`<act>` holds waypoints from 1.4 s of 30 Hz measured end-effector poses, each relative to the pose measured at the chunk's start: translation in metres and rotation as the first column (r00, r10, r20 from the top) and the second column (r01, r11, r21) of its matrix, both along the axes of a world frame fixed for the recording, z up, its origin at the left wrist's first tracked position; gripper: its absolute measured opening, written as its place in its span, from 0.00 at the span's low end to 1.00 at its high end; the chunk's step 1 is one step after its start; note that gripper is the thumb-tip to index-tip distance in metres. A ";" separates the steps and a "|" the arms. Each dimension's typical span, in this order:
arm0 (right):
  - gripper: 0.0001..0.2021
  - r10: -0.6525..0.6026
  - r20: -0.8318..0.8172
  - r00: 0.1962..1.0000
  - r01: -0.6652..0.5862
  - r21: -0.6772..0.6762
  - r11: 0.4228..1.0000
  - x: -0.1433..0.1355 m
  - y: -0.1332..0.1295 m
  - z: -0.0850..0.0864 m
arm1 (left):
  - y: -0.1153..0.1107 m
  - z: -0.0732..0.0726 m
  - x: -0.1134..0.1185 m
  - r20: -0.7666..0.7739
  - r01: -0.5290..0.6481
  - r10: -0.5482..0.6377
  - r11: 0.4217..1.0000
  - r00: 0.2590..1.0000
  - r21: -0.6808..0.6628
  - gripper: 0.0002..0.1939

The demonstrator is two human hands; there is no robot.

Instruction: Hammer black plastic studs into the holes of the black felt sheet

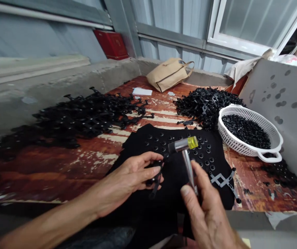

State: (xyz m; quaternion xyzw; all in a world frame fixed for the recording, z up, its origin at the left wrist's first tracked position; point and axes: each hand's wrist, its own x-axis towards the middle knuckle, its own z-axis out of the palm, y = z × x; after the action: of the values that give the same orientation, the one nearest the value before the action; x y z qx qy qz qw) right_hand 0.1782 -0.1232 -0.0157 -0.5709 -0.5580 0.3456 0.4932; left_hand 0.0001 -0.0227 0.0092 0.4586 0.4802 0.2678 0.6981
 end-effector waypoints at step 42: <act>0.13 -0.104 -0.434 0.895 0.030 -0.174 0.984 -0.011 0.017 -0.002 | -0.105 -0.143 -0.006 -0.425 0.324 -0.192 0.908 0.884 0.265 0.10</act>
State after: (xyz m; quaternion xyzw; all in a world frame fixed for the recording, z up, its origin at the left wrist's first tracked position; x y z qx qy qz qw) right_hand 0.1669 -0.1065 -0.0174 -0.5348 -0.3815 0.4933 0.5701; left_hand -0.0062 -0.1276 -0.1339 0.6729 0.4915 0.1507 0.5318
